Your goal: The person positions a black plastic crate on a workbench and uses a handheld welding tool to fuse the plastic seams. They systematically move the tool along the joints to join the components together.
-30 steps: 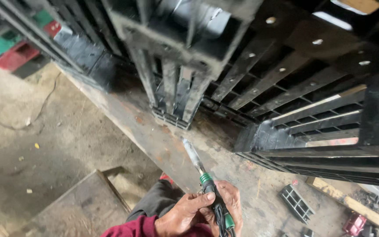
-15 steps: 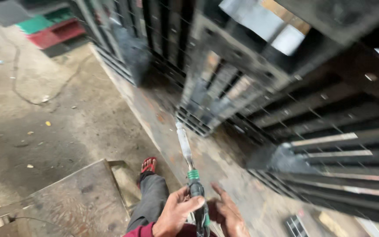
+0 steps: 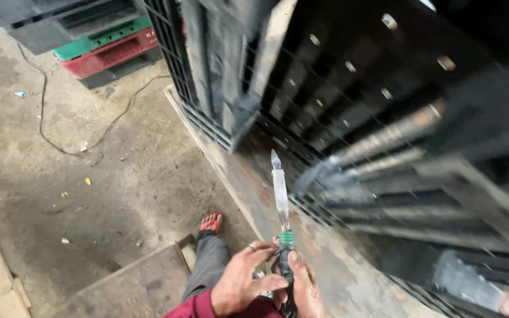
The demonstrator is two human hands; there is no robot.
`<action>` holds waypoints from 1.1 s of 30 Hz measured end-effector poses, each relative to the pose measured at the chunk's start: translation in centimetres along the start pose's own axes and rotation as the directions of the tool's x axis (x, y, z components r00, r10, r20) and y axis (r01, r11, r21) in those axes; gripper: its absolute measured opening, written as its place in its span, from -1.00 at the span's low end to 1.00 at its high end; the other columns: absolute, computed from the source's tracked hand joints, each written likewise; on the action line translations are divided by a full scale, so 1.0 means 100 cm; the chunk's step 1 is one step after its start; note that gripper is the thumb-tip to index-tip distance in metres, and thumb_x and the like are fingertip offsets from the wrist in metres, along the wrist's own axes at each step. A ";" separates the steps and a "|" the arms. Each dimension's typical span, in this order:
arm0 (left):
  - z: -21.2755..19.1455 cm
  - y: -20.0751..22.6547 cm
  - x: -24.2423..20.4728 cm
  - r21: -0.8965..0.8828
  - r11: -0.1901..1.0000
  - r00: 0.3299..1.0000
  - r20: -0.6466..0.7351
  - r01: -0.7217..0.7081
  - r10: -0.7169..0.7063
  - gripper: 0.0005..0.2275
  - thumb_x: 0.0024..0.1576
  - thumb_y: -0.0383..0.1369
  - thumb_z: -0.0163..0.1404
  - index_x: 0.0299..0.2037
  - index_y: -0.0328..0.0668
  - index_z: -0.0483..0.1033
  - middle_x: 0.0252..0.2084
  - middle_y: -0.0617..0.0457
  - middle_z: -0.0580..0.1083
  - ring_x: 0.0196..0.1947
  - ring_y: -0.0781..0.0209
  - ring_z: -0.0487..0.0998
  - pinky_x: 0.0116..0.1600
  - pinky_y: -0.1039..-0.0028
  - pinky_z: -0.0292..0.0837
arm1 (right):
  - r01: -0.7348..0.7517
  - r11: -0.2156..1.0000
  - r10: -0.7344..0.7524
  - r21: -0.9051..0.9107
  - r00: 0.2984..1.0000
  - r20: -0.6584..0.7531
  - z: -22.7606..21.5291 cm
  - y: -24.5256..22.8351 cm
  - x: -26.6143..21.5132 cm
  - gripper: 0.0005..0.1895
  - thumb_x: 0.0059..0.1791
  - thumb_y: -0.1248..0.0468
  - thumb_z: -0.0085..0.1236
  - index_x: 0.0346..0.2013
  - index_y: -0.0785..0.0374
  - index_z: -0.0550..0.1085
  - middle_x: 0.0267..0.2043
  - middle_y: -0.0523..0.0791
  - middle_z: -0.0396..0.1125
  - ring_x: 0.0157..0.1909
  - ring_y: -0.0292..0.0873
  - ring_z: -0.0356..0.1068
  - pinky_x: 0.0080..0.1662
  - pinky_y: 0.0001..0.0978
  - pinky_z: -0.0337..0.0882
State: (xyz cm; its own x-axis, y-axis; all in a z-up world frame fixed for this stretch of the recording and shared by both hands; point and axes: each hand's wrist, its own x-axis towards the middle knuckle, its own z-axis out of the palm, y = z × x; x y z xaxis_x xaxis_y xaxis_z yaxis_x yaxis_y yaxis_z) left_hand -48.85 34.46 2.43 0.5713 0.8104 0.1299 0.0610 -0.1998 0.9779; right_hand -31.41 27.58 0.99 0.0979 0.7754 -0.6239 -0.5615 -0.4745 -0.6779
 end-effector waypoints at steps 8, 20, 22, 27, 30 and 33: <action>-0.139 -0.020 0.073 0.137 0.956 0.956 -0.179 0.259 -0.233 -0.75 0.13 -0.36 0.15 -0.04 -0.34 0.59 -0.18 -0.08 0.58 -0.31 0.08 0.51 -0.21 0.34 0.46 | 0.068 0.976 -0.097 -0.207 0.986 -0.134 0.062 0.017 0.044 -0.38 -0.12 -0.06 0.16 0.09 0.26 0.38 -0.65 -0.18 0.21 -0.75 -0.29 0.12 -0.65 -0.39 0.14; -0.204 -0.034 0.139 0.165 0.983 0.809 -0.564 -0.084 0.164 -0.84 0.29 -0.53 0.04 0.05 -0.38 0.54 -0.13 -0.03 0.52 -0.15 0.25 0.54 -0.03 0.48 0.46 | -0.027 0.644 -0.123 -0.765 0.983 -0.138 0.042 0.019 0.040 -0.55 -0.14 0.08 0.18 -0.01 0.19 0.47 -0.60 -0.11 0.37 -0.52 -0.16 0.38 -0.39 -0.25 0.34; -0.210 -0.033 0.146 0.180 0.975 0.823 -0.528 -0.133 0.210 -0.82 0.32 -0.52 0.02 0.09 -0.42 0.51 -0.07 -0.03 0.52 -0.09 0.26 0.54 0.05 0.48 0.44 | -0.049 0.556 -0.116 -0.829 0.984 -0.135 0.048 0.011 0.030 -0.47 -0.17 0.08 0.21 0.06 0.14 0.45 -0.57 -0.06 0.42 -0.47 -0.11 0.45 -0.32 -0.23 0.38; -0.234 -0.024 0.178 0.181 0.972 0.903 -0.375 -0.150 0.209 -0.63 0.36 -0.34 -0.01 0.27 -0.48 0.38 0.06 -0.08 0.55 0.06 0.28 0.53 0.17 0.51 0.37 | 0.200 0.543 -0.390 -0.815 0.920 -0.034 0.090 0.020 0.037 -0.31 -0.29 0.20 0.45 0.08 0.25 0.41 -0.19 0.03 0.51 -0.17 -0.03 0.52 -0.09 -0.20 0.43; -0.252 -0.016 0.194 0.066 0.995 0.975 -0.215 0.074 -0.058 -0.47 0.34 -0.21 -0.03 0.44 -0.40 0.30 -0.07 -0.24 0.49 -0.07 0.16 0.42 0.11 0.48 0.38 | 0.031 0.696 -0.254 -0.717 0.945 -0.206 0.116 0.024 0.048 -0.34 -0.25 0.19 0.42 0.11 0.19 0.39 -0.24 0.01 0.55 -0.21 -0.05 0.56 -0.10 -0.25 0.52; -0.280 -0.004 0.207 0.079 0.964 0.962 -0.085 -0.254 0.260 -0.49 0.40 -0.17 -0.13 0.38 -0.52 0.26 0.35 -0.22 0.43 0.30 0.12 0.44 0.35 0.44 0.27 | 0.045 0.602 -0.375 -0.797 0.897 -0.232 0.150 0.024 0.056 -0.24 -0.26 0.13 0.46 0.19 0.14 0.36 -0.22 0.03 0.55 -0.19 -0.02 0.59 -0.06 -0.23 0.51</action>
State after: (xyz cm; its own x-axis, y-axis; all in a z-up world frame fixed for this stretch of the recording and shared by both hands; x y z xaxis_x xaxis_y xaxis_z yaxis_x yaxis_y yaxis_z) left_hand -59.98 66.75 9.32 0.4956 0.7744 0.3933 -0.0216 -0.4417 0.8969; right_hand -44.56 36.99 1.68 0.4895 0.7771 -0.3957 0.3215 -0.5826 -0.7465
